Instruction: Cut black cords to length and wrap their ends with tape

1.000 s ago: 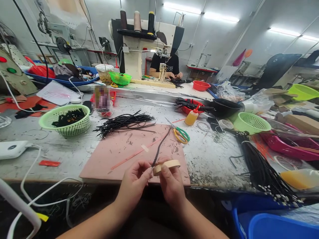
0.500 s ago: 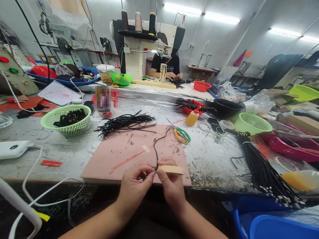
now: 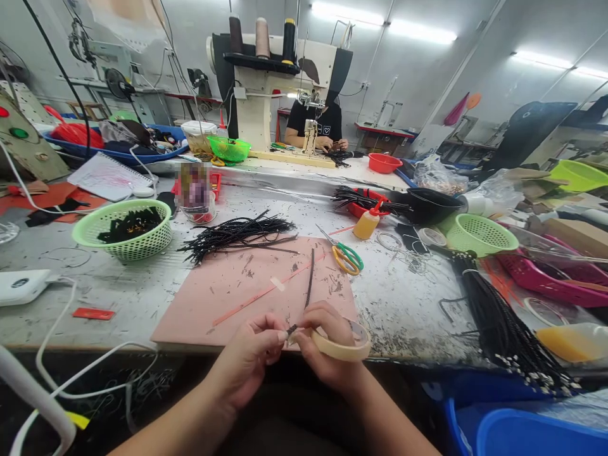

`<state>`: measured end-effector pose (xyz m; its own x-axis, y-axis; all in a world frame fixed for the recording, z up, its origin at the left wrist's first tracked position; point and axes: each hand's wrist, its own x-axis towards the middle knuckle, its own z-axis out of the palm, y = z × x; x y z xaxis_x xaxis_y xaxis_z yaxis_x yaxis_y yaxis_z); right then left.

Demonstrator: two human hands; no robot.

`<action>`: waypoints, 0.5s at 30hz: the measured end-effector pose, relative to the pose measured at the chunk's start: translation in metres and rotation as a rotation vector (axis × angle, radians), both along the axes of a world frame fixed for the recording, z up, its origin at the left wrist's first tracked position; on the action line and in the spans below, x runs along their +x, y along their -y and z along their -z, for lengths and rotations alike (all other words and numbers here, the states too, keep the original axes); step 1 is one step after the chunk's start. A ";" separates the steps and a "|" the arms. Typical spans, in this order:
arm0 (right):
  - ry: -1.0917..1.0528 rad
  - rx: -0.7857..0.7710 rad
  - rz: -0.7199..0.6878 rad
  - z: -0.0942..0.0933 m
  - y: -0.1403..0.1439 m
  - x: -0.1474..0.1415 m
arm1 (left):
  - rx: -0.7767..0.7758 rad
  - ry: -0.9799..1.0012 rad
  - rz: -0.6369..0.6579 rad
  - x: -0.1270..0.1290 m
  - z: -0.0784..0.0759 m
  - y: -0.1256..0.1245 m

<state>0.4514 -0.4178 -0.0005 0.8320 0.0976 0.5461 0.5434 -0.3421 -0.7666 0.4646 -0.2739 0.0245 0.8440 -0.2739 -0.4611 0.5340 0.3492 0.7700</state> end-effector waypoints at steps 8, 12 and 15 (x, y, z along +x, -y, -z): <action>-0.346 0.250 0.127 -0.001 0.004 -0.001 | -0.058 0.014 -0.108 0.001 0.010 0.001; -0.495 0.617 0.081 0.010 -0.010 -0.001 | -0.087 0.036 -0.091 -0.001 0.012 0.005; -0.562 0.769 0.006 0.014 -0.020 0.000 | -0.090 0.055 -0.059 -0.002 0.014 0.006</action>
